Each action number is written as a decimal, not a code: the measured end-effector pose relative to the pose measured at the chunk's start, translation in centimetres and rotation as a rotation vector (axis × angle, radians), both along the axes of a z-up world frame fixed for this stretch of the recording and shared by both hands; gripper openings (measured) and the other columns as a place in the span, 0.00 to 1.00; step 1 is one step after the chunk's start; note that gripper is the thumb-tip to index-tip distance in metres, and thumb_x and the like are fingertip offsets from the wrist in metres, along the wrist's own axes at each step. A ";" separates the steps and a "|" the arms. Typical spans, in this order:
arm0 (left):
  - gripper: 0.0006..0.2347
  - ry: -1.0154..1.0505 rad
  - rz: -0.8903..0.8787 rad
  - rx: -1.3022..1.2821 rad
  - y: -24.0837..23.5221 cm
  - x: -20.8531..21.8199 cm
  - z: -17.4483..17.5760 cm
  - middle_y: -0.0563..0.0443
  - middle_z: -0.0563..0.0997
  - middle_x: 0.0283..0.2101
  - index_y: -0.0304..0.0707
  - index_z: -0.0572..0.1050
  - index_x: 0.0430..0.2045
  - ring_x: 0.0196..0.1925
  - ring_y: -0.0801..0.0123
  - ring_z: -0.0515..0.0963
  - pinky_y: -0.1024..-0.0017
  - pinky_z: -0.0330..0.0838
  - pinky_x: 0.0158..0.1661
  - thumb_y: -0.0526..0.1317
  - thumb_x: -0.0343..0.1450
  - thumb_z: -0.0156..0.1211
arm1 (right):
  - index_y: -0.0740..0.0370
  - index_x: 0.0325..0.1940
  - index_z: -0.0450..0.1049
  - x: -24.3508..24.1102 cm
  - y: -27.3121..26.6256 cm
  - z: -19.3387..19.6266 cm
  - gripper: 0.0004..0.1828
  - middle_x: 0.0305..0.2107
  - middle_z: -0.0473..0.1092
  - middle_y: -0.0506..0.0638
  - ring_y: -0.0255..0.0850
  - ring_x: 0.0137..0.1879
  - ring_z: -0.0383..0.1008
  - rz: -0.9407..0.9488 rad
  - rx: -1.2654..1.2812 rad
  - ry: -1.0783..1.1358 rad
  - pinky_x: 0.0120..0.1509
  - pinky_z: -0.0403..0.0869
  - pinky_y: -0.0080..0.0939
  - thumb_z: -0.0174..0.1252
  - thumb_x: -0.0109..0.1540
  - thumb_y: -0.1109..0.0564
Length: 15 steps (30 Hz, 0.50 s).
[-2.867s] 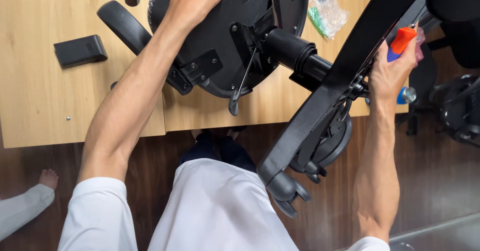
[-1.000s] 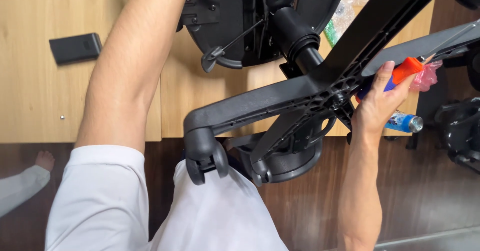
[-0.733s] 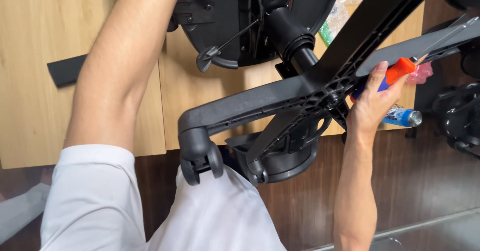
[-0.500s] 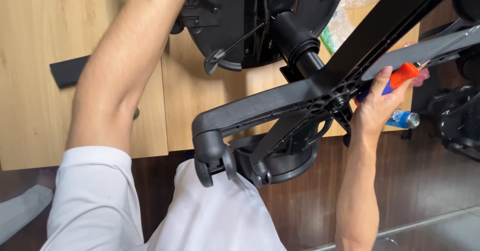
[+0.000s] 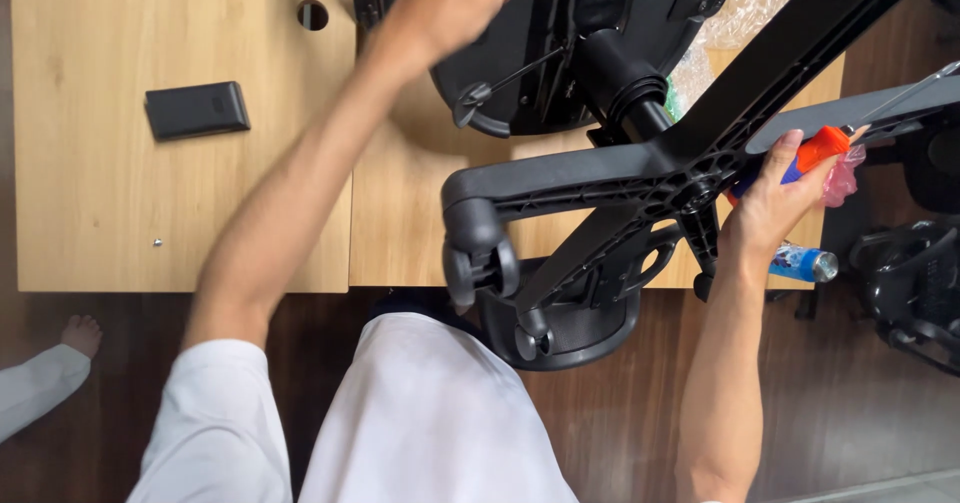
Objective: The person assembles an office chair on a wooden table, using a screwdriver to drive screws that attach the seat and armrest assembly to the chair base. They hold the chair parts steady with one hand while screwing with the other, pick up screws and a hex key from the table, flip and reposition the chair, and continue driving screws into the seat mechanism.
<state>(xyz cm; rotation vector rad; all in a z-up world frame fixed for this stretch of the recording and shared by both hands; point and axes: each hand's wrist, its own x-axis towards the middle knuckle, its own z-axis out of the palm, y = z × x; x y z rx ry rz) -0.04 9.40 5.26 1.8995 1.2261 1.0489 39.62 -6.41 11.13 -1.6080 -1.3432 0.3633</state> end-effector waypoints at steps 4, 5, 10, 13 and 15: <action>0.12 -0.365 -0.087 0.472 -6.3 -0.6 1.1 0.49 0.84 0.40 0.32 0.78 0.41 0.42 0.70 0.84 0.70 0.79 0.41 0.41 0.85 0.49 | 0.65 0.85 0.39 0.2 0.4 0.1 0.37 0.78 0.57 0.58 0.45 0.81 0.59 -0.005 -0.007 0.003 0.86 0.57 0.43 0.52 0.82 0.48; 0.12 -0.464 -0.133 0.101 -7.8 -0.8 1.4 0.57 0.75 0.31 0.35 0.79 0.44 0.34 0.77 0.75 0.75 0.73 0.36 0.42 0.83 0.49 | 0.65 0.85 0.39 0.4 0.4 0.2 0.38 0.78 0.57 0.58 0.46 0.81 0.59 -0.006 -0.015 -0.019 0.86 0.57 0.43 0.51 0.81 0.47; 0.13 -0.837 -0.293 -0.356 -12.9 -0.7 1.1 0.65 0.63 0.25 0.35 0.76 0.54 0.26 0.85 0.60 0.81 0.57 0.28 0.42 0.81 0.49 | 0.63 0.85 0.38 0.8 0.4 0.6 0.39 0.77 0.57 0.58 0.46 0.81 0.61 -0.011 -0.050 -0.131 0.85 0.57 0.44 0.51 0.81 0.45; 0.14 -0.991 -0.305 -0.258 -15.5 -0.3 1.3 0.65 0.63 0.29 0.34 0.73 0.59 0.31 0.84 0.63 0.81 0.61 0.34 0.43 0.82 0.50 | 0.60 0.85 0.38 0.6 0.2 1.4 0.38 0.73 0.62 0.58 0.45 0.76 0.66 -0.058 -0.091 -0.246 0.81 0.61 0.43 0.51 0.81 0.45; 0.14 -0.970 -0.220 -0.197 -17.0 -0.1 2.0 0.64 0.66 0.31 0.34 0.75 0.59 0.33 0.83 0.64 0.81 0.60 0.35 0.42 0.83 0.51 | 0.56 0.85 0.38 -2.0 -0.1 3.4 0.39 0.57 0.66 0.54 0.40 0.58 0.70 -0.108 -0.172 -0.187 0.61 0.72 0.42 0.49 0.78 0.45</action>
